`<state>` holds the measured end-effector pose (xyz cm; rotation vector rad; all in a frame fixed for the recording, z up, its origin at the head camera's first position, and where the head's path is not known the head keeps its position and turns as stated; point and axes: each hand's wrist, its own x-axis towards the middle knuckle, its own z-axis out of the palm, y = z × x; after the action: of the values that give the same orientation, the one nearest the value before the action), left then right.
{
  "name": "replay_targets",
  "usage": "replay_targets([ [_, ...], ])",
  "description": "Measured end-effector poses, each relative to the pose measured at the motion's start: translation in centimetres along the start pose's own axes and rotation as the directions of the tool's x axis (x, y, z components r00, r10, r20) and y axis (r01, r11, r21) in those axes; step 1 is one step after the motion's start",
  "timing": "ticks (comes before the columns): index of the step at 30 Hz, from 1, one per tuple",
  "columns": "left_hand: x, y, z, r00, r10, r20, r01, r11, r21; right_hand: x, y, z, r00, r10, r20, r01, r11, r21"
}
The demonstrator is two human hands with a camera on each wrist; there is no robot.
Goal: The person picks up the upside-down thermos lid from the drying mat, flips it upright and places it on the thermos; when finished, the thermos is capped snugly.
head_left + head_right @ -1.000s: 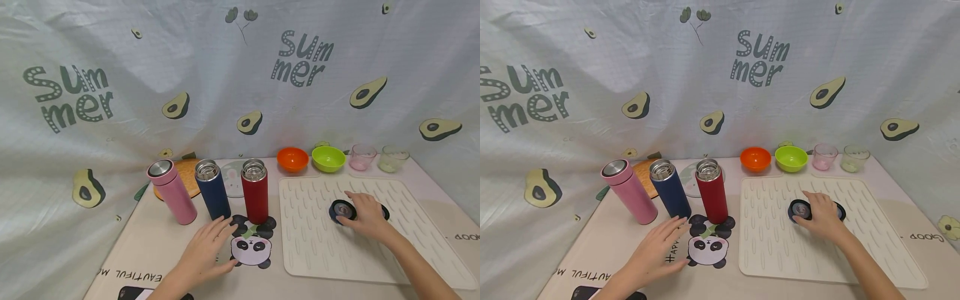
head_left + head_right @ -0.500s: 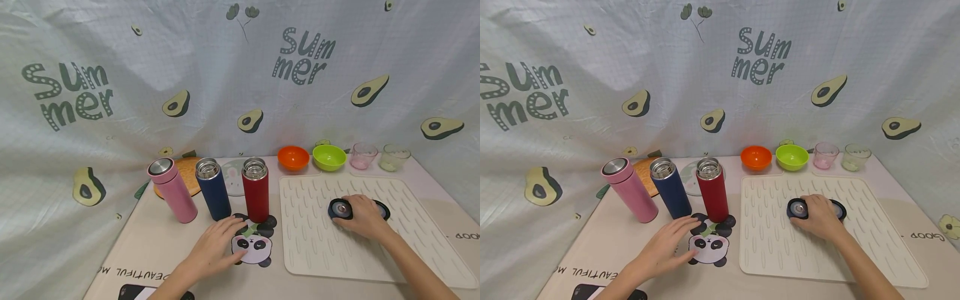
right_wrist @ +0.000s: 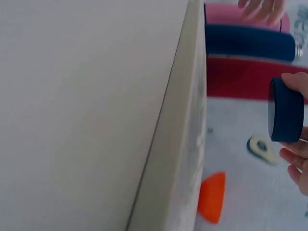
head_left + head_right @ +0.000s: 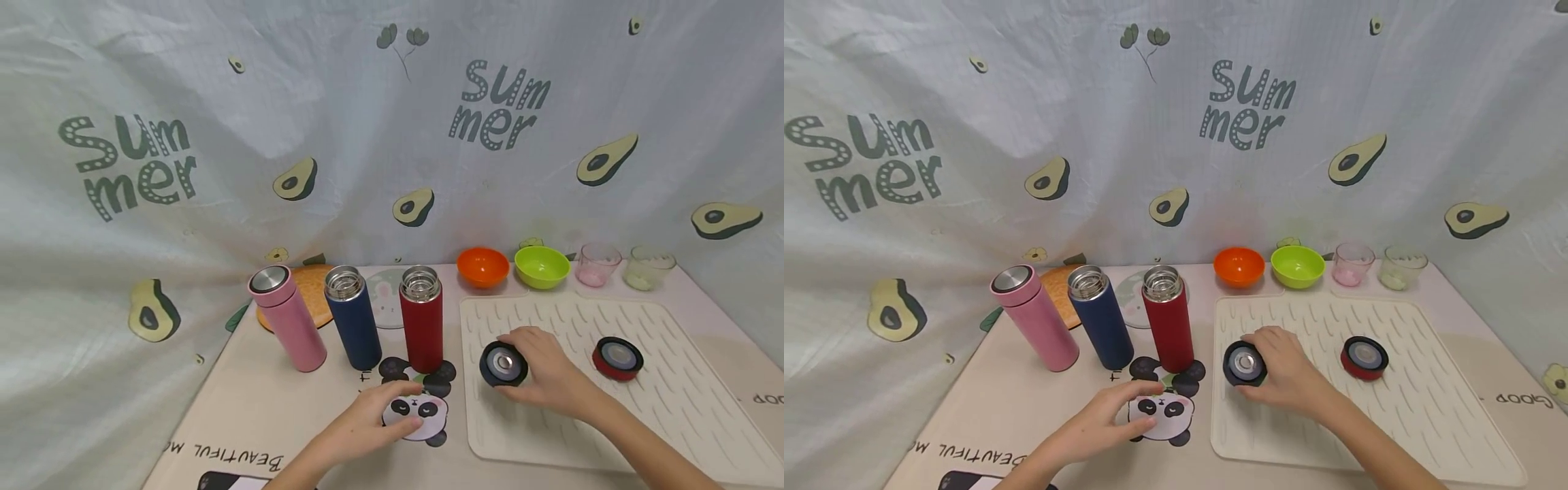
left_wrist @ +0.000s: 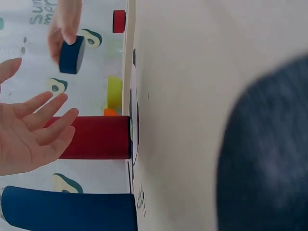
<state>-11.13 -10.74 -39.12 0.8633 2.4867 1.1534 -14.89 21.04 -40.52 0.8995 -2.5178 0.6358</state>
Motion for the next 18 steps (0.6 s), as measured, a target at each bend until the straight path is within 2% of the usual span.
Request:
replay_targets([
  [5,0.5,0.4,0.4,0.999,-0.037,0.028,0.04,0.992,-0.121,1.2,-3.4,0.7,0.995,-0.065,0.074,0.054,0.989,0.137],
  [7,0.7,0.5,0.6,0.996,-0.071,0.049,0.079,0.98,-0.183,1.6,-4.7,1.0,0.989,-0.121,0.089,0.1,0.973,0.207],
  [9,0.9,0.4,0.7,0.993,-0.095,0.07,0.109,0.965,-0.239,2.0,-5.8,1.4,0.976,-0.205,0.071,0.182,0.951,0.252],
  [12,1.1,0.5,0.9,0.991,-0.101,0.093,0.124,0.948,-0.292,2.5,-7.0,1.9,0.95,-0.31,0.03,0.291,0.918,0.268],
  [14,1.2,0.5,1.0,0.99,-0.098,0.098,0.125,0.939,-0.32,2.7,-7.6,2.2,0.938,-0.346,0.005,0.333,0.908,0.256],
  [16,1.2,0.5,1.0,0.99,-0.099,0.105,0.131,0.921,-0.368,2.9,-7.9,2.5,0.935,-0.355,-0.008,0.346,0.905,0.247],
  [18,1.1,0.5,1.1,0.987,-0.113,0.113,0.15,0.891,-0.429,2.9,-8.1,2.7,0.934,-0.356,-0.016,0.349,0.905,0.244],
])
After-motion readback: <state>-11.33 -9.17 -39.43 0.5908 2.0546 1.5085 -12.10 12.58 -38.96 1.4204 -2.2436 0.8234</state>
